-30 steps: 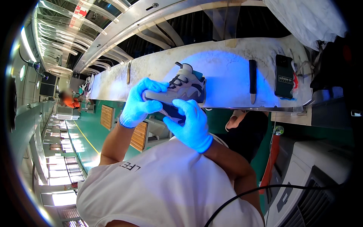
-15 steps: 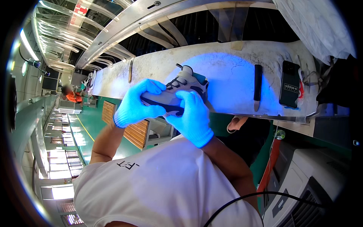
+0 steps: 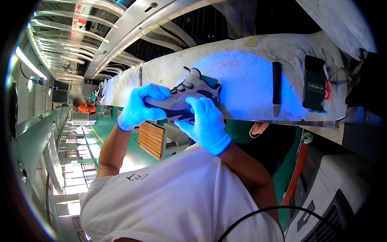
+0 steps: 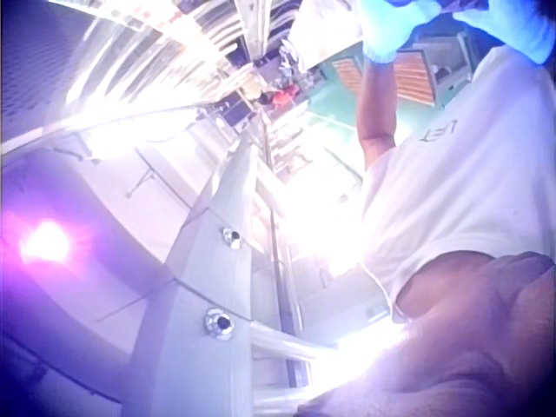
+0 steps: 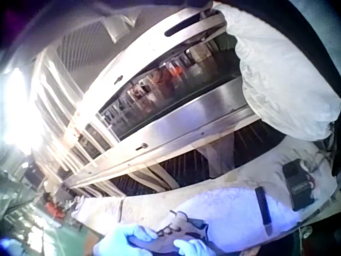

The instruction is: The person uses a small black tool to scrape and clean the surface of a sneaker held in their left hand. They repeatedly rub the tool against the shoe's upper and sole, rotating the shoe to access different areas. The person wears blue gloves and works at a bench in a factory setting.

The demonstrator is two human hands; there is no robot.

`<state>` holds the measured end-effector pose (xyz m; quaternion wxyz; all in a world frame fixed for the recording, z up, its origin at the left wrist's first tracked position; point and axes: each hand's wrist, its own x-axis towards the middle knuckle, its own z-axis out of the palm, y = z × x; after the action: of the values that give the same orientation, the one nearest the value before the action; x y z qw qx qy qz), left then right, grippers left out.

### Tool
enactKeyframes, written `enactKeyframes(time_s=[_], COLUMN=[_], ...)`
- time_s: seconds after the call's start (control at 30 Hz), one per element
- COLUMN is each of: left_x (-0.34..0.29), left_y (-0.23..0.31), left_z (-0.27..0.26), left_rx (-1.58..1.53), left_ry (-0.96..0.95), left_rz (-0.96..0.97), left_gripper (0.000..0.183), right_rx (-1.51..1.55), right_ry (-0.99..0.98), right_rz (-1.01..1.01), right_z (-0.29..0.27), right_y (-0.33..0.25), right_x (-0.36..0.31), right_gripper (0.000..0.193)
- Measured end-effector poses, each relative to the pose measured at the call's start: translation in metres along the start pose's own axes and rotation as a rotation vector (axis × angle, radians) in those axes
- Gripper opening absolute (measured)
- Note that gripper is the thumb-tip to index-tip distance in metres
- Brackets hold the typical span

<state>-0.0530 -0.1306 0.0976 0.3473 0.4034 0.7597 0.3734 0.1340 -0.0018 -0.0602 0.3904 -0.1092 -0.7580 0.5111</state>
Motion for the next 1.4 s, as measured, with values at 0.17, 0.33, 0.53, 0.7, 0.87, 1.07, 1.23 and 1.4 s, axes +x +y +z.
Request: enactKeyframes(time_s=[0.17,0.33,0.53,0.7,0.87,1.07,1.23,1.4], left_x=[0.006,0.014,0.03,0.033,0.036,0.053,0.096,0.108], left_y=[-0.004,-0.012,-0.013,-0.001,0.004,0.012,0.02,0.018], left_z=[-0.006,-0.017,-0.036,-0.032,-0.024,-0.042,-0.025,-0.004], left_rx=[-0.001,0.018,0.17,0.427,0.448,0.358,0.648,0.817], left_ry=[-0.026,-0.059,-0.138,-0.148,-0.105,-0.338,-0.565,-0.541], left_rz=[0.022,0.054,0.038,-0.012,-0.009,-0.266,-0.563,-0.58], left_gripper=[0.043,0.041,0.06,0.083,0.077,0.094,0.088,0.078], right_rx=[-0.019,0.069,0.058,0.033,0.057,0.007,-0.041,-0.014], right_ry=[-0.016,-0.067,-0.205,-0.07,-0.14,-0.117,-0.091,-0.223], right_rz=[0.007,0.08,0.192,0.078,0.172,0.122,0.121,0.183], right_z=[-0.004,-0.002,-0.004,0.005,-0.004,0.006,0.023,0.017], right_y=[0.005,0.013,0.012,0.018,0.014,0.019,0.017,0.011], right_x=[0.008,0.022,0.041,0.034,0.037,0.046,0.044,0.044], right_gripper=[0.079,0.08,0.085,0.083,0.075,0.08,0.077,0.081])
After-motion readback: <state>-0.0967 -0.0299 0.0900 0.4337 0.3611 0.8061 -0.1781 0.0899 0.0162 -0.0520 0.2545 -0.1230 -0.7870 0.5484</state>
